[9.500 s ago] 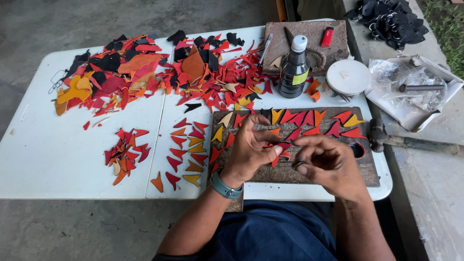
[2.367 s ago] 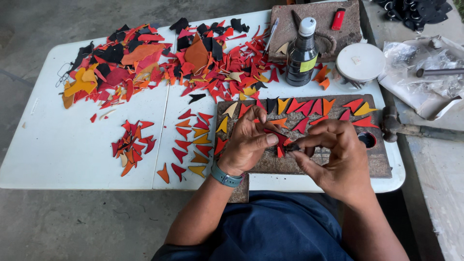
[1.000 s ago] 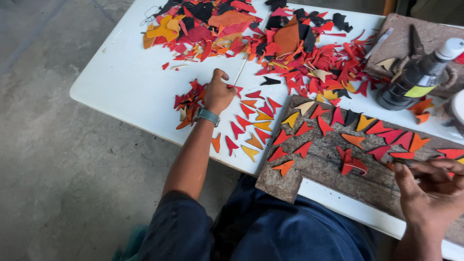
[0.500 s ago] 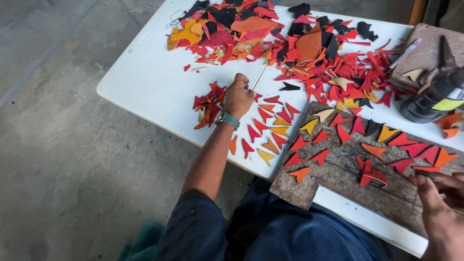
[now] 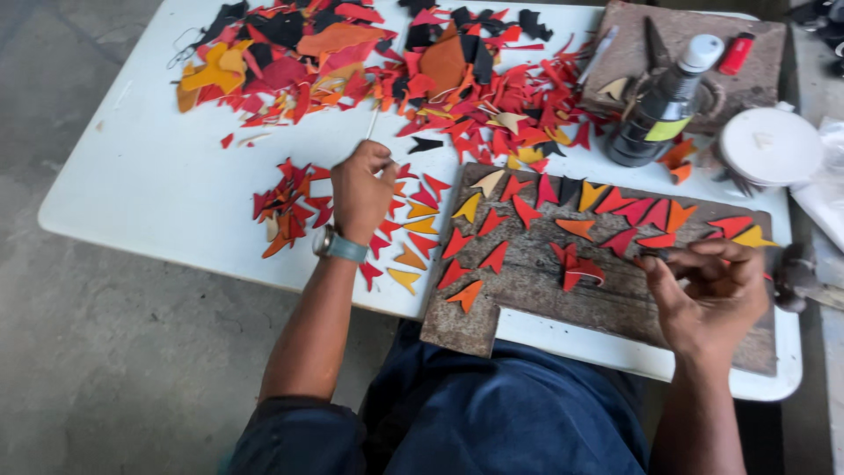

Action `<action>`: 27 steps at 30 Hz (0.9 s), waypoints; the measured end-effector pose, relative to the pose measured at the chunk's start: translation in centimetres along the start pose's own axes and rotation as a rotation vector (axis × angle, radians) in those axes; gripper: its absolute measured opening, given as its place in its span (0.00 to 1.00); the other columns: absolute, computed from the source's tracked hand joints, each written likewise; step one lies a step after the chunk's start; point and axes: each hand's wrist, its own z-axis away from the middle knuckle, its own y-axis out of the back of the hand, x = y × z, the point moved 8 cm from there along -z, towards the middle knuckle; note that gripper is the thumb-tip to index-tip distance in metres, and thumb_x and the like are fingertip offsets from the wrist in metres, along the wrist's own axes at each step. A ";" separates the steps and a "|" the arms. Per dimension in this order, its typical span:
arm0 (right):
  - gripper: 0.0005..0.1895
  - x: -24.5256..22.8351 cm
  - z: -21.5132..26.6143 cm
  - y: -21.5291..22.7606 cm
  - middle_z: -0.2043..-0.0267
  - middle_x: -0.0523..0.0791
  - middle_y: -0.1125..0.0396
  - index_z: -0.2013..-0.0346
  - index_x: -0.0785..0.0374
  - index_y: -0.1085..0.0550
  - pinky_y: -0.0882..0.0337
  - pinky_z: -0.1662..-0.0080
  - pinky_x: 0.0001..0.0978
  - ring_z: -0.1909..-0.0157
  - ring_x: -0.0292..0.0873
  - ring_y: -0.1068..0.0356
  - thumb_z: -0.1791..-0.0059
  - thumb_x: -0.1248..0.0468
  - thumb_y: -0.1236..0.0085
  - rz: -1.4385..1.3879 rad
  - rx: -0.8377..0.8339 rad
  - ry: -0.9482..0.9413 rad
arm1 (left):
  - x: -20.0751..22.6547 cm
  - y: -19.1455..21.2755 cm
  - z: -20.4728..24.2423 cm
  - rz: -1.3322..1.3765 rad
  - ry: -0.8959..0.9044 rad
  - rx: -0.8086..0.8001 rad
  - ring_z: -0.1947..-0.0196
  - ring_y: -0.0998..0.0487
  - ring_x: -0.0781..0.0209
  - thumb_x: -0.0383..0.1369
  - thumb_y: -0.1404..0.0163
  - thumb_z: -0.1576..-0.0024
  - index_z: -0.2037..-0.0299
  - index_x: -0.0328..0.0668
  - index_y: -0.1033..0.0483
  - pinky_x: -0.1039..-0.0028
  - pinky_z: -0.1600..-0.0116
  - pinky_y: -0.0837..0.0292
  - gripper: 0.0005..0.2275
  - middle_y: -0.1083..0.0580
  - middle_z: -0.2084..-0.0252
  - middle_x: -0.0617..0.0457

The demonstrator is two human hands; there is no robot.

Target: The person fits small, triangular leather scraps of different colors together by hand on a board, picking them up from a pile and placing them into specific spots.

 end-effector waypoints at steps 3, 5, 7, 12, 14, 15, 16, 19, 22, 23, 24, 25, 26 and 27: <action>0.23 0.9 0.3 0.2 0.59 0.48 0.27 0.48 0.67 0.35 0.29 0.61 0.17 0.57 0.34 0.25 0.46 0.73 0.27 -0.058 0.009 -0.023 | 5.2 -2.9 3.5 0.198 0.022 -0.157 0.71 0.15 0.58 0.30 0.39 0.46 0.64 0.38 0.23 0.70 0.67 0.23 0.07 0.19 0.70 0.49; 0.22 1.6 0.4 0.7 0.59 0.48 0.27 0.48 0.67 0.36 0.29 0.60 0.18 0.57 0.34 0.25 0.46 0.73 0.27 -0.054 0.021 -0.043 | 8.8 -6.3 6.9 0.148 0.040 -0.365 0.76 0.18 0.55 0.35 0.38 0.45 0.66 0.37 0.23 0.67 0.70 0.27 0.10 0.20 0.73 0.49; 0.22 2.0 0.5 1.2 0.59 0.48 0.27 0.48 0.67 0.36 0.29 0.60 0.18 0.57 0.34 0.25 0.45 0.74 0.28 -0.016 0.028 -0.048 | 14.7 -8.1 9.7 0.157 -0.336 -0.442 0.66 0.20 0.50 0.33 0.38 0.46 0.62 0.40 0.22 0.61 0.58 0.26 0.08 0.23 0.67 0.48; 0.22 2.9 0.8 2.5 0.56 0.50 0.27 0.48 0.68 0.37 0.25 0.50 0.21 0.55 0.34 0.27 0.45 0.76 0.30 -0.126 0.070 -0.011 | 21.5 -14.1 14.5 0.019 -0.678 -0.604 0.59 0.21 0.46 0.23 0.48 0.53 0.60 0.41 0.25 0.58 0.54 0.25 0.11 0.25 0.59 0.49; 0.21 3.4 0.7 3.2 0.56 0.50 0.28 0.48 0.68 0.37 0.24 0.48 0.22 0.55 0.34 0.28 0.45 0.77 0.31 -0.130 0.079 -0.012 | 21.7 -16.4 14.7 -0.040 -0.682 -0.685 0.60 0.21 0.48 0.24 0.49 0.47 0.58 0.42 0.26 0.58 0.53 0.24 0.08 0.26 0.60 0.48; 0.21 3.6 0.7 3.4 0.56 0.50 0.28 0.48 0.68 0.37 0.24 0.47 0.22 0.55 0.35 0.28 0.45 0.77 0.31 -0.133 0.080 -0.005 | 21.5 -17.2 15.0 -0.067 -0.683 -0.728 0.60 0.21 0.49 0.25 0.50 0.44 0.58 0.42 0.26 0.58 0.53 0.24 0.06 0.26 0.61 0.48; 0.21 3.8 0.8 3.8 0.56 0.49 0.28 0.47 0.68 0.37 0.24 0.47 0.23 0.55 0.35 0.28 0.45 0.77 0.31 -0.132 0.084 -0.005 | 21.4 -17.4 14.8 -0.059 -0.676 -0.713 0.61 0.21 0.48 0.25 0.50 0.44 0.57 0.42 0.27 0.58 0.54 0.23 0.07 0.26 0.61 0.48; 0.21 4.8 1.0 3.9 0.56 0.48 0.30 0.47 0.68 0.37 0.24 0.47 0.24 0.55 0.35 0.29 0.44 0.78 0.33 -0.153 0.084 -0.020 | 20.9 -17.9 14.3 -0.024 -0.627 -0.700 0.63 0.20 0.47 0.25 0.51 0.45 0.56 0.42 0.27 0.58 0.59 0.24 0.08 0.26 0.61 0.47; 0.19 5.5 1.3 3.9 0.55 0.48 0.31 0.45 0.69 0.37 0.26 0.47 0.24 0.54 0.35 0.29 0.42 0.79 0.35 -0.207 0.064 -0.040 | 20.3 -18.0 13.6 0.050 -0.515 -0.699 0.65 0.20 0.49 0.26 0.51 0.43 0.56 0.41 0.27 0.59 0.63 0.24 0.07 0.26 0.60 0.47; 0.18 5.4 1.4 4.0 0.55 0.47 0.32 0.45 0.69 0.36 0.27 0.47 0.24 0.54 0.36 0.30 0.42 0.79 0.36 -0.233 0.057 -0.040 | 20.2 -17.8 13.2 0.098 -0.473 -0.669 0.64 0.19 0.50 0.27 0.50 0.42 0.56 0.41 0.27 0.61 0.62 0.24 0.06 0.25 0.60 0.47; 0.18 5.2 1.4 3.9 0.56 0.47 0.32 0.44 0.69 0.36 0.27 0.47 0.24 0.54 0.36 0.30 0.42 0.80 0.37 -0.271 0.051 -0.030 | 20.0 -17.5 12.8 0.147 -0.430 -0.639 0.63 0.19 0.51 0.28 0.50 0.42 0.56 0.41 0.27 0.63 0.61 0.23 0.06 0.24 0.59 0.47; 0.18 4.9 1.3 3.8 0.56 0.47 0.32 0.44 0.69 0.36 0.28 0.47 0.24 0.54 0.35 0.30 0.42 0.80 0.37 -0.295 0.053 -0.021 | 19.5 -17.1 12.4 0.223 -0.363 -0.612 0.64 0.18 0.54 0.28 0.48 0.40 0.54 0.41 0.25 0.65 0.60 0.22 0.07 0.22 0.60 0.48; 0.18 4.6 1.1 3.7 0.56 0.46 0.32 0.45 0.68 0.35 0.28 0.47 0.24 0.54 0.35 0.30 0.42 0.80 0.37 -0.318 0.055 -0.013 | 18.8 -16.6 12.1 0.299 -0.296 -0.586 0.64 0.16 0.58 0.29 0.47 0.39 0.52 0.42 0.23 0.68 0.58 0.21 0.07 0.21 0.61 0.48; 0.18 3.9 1.2 4.0 0.56 0.46 0.31 0.46 0.68 0.35 0.28 0.47 0.23 0.54 0.35 0.30 0.43 0.79 0.35 -0.318 0.072 -0.009 | 18.5 -16.4 12.0 0.385 -0.235 -0.569 0.64 0.15 0.61 0.30 0.46 0.38 0.50 0.42 0.21 0.71 0.57 0.20 0.08 0.19 0.61 0.48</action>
